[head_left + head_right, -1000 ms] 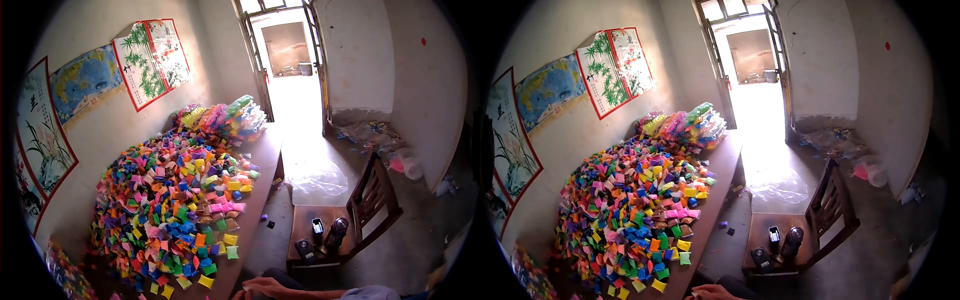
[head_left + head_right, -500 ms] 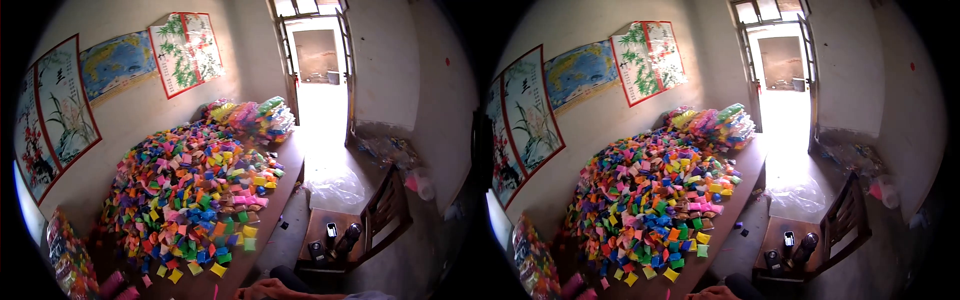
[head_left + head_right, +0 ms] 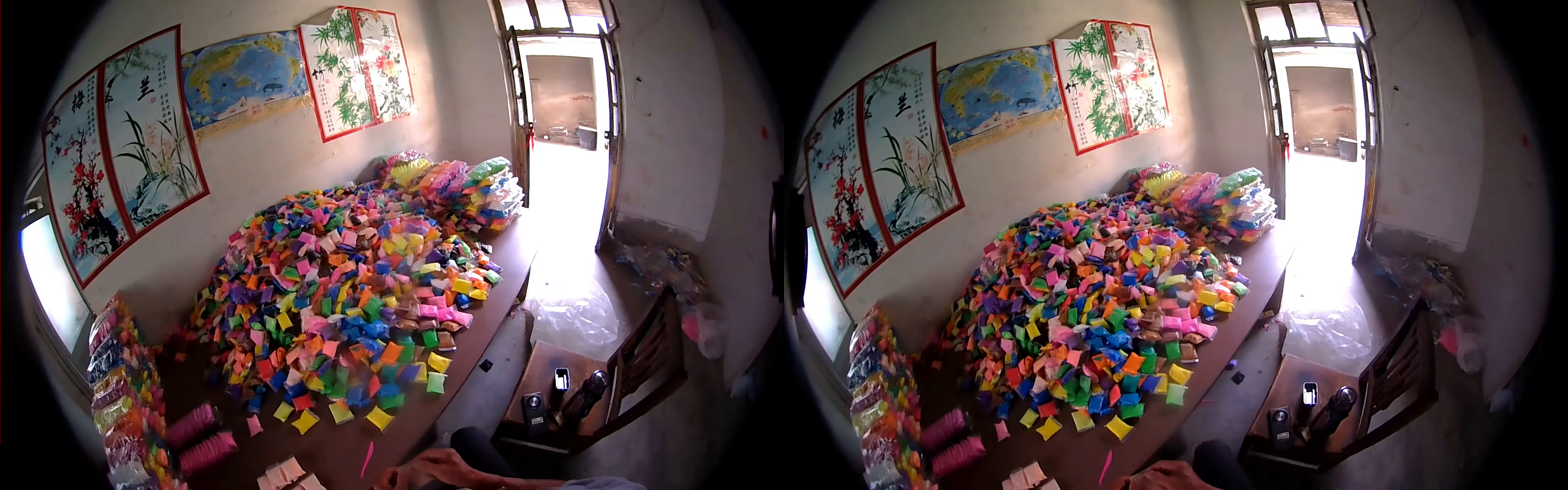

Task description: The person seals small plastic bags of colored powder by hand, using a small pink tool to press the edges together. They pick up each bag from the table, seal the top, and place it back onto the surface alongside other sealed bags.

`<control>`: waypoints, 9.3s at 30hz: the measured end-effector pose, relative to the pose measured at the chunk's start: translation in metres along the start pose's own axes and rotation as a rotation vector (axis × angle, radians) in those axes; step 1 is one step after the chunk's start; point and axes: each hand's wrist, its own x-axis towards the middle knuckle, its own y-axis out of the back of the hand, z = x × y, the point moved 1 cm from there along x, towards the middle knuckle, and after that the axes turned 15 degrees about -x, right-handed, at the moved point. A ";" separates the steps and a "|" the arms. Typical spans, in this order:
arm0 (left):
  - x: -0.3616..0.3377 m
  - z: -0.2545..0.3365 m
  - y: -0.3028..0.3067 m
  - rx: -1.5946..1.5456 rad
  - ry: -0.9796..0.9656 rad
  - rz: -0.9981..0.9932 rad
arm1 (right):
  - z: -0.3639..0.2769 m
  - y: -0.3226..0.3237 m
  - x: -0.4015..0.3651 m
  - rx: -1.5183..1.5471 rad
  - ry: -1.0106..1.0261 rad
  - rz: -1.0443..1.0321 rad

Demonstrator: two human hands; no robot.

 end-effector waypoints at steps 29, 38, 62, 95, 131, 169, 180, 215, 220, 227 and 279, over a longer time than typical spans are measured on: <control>-0.002 0.139 -0.054 0.214 0.051 -0.042 | -0.055 0.004 -0.038 0.210 -0.008 -0.002; -0.009 0.112 -0.056 -0.053 0.188 -0.109 | -0.034 -0.009 -0.026 0.074 0.122 0.177; -0.003 0.141 -0.050 0.292 0.302 -0.206 | -0.032 -0.006 -0.029 0.153 0.002 0.079; -0.004 0.113 -0.036 -0.025 0.301 -0.037 | -0.022 -0.002 -0.031 0.128 0.029 0.027; -0.011 0.109 -0.028 -0.097 0.261 -0.042 | -0.032 -0.004 -0.033 0.149 -0.011 0.037; -0.021 0.099 -0.048 0.023 0.382 -0.187 | -0.029 -0.010 -0.034 0.144 -0.060 0.167; -0.021 0.104 -0.045 0.181 0.382 -0.202 | -0.022 -0.013 -0.032 0.140 -0.046 0.143; -0.023 0.112 -0.053 -0.049 0.433 -0.161 | -0.018 -0.012 -0.036 0.200 -0.078 0.143; -0.023 0.100 -0.042 -0.147 0.424 -0.188 | -0.021 -0.013 -0.035 0.168 -0.042 0.117; -0.024 0.097 -0.044 -0.215 0.407 -0.195 | -0.017 -0.011 -0.035 0.250 -0.096 0.065; -0.016 0.111 -0.026 -0.301 0.303 0.080 | -0.012 0.019 -0.026 0.152 -0.209 0.070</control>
